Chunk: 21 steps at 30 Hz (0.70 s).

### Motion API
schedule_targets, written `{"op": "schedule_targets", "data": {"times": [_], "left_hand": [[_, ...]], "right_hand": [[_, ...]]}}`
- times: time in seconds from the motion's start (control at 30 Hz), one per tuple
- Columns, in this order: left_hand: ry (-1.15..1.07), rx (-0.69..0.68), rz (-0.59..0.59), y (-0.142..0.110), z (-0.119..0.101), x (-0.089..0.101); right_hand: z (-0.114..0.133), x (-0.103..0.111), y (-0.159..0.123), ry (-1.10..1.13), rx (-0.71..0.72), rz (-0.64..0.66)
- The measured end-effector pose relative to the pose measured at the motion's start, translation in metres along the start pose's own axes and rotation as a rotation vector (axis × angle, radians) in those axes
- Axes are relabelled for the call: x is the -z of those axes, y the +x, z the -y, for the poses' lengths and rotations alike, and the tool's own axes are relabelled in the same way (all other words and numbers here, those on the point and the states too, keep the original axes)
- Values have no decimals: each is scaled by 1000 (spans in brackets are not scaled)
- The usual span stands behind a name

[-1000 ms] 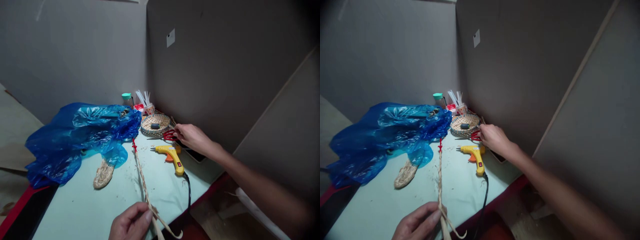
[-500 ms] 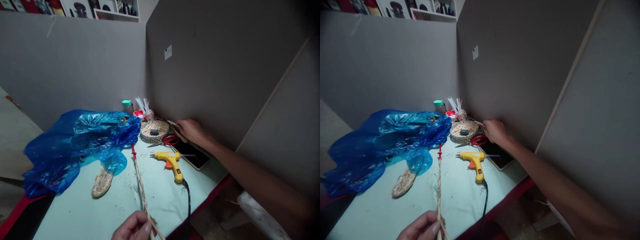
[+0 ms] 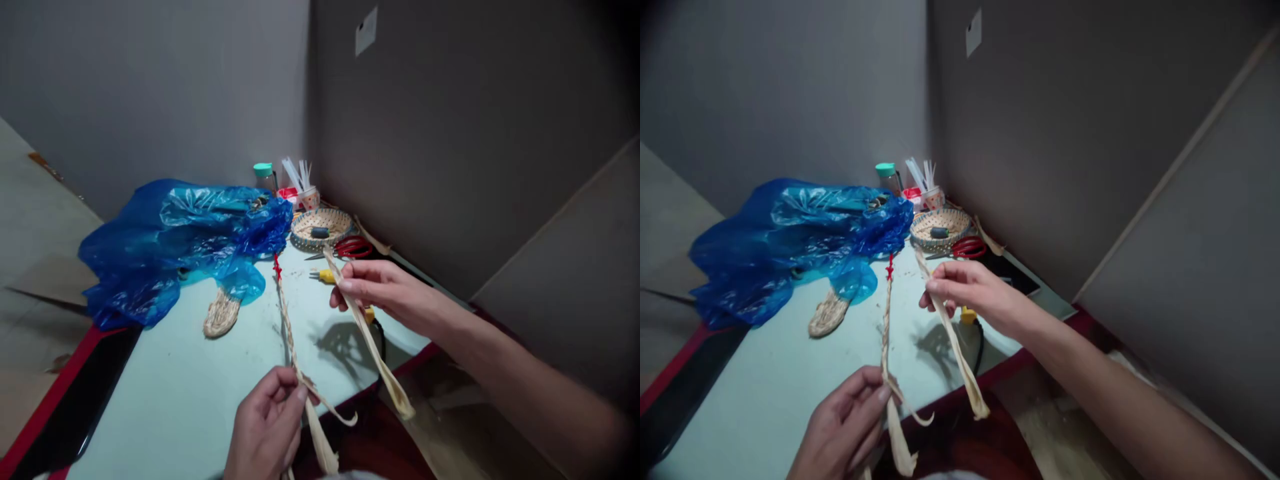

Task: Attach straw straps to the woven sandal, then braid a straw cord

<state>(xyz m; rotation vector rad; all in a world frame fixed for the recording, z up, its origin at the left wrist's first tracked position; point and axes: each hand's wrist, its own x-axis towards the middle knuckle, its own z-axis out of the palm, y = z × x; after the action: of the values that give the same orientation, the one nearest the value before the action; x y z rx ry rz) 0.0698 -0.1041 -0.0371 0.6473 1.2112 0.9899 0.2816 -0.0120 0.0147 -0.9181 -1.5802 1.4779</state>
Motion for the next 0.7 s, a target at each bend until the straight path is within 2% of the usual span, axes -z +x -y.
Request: {"op": "schedule_targets", "data": {"times": [0.07, 0.13, 0.33, 0.5, 0.7], "left_hand": [[3, -19, -26, -1, 0, -1], [27, -39, -27, -1, 1, -1], [27, -80, 40, 1, 2, 2], [-4, -76, 65, 1, 1, 0], [-20, -94, 112, 3, 6, 1]], "right_hand": [[-7, -17, -12, 156, -78, 69], [-10, -30, -19, 221, -129, 99], [-14, -51, -32, 228, -208, 69], [-13, -64, -52, 6, -185, 32], [-29, -84, -67, -436, -99, -55]]}}
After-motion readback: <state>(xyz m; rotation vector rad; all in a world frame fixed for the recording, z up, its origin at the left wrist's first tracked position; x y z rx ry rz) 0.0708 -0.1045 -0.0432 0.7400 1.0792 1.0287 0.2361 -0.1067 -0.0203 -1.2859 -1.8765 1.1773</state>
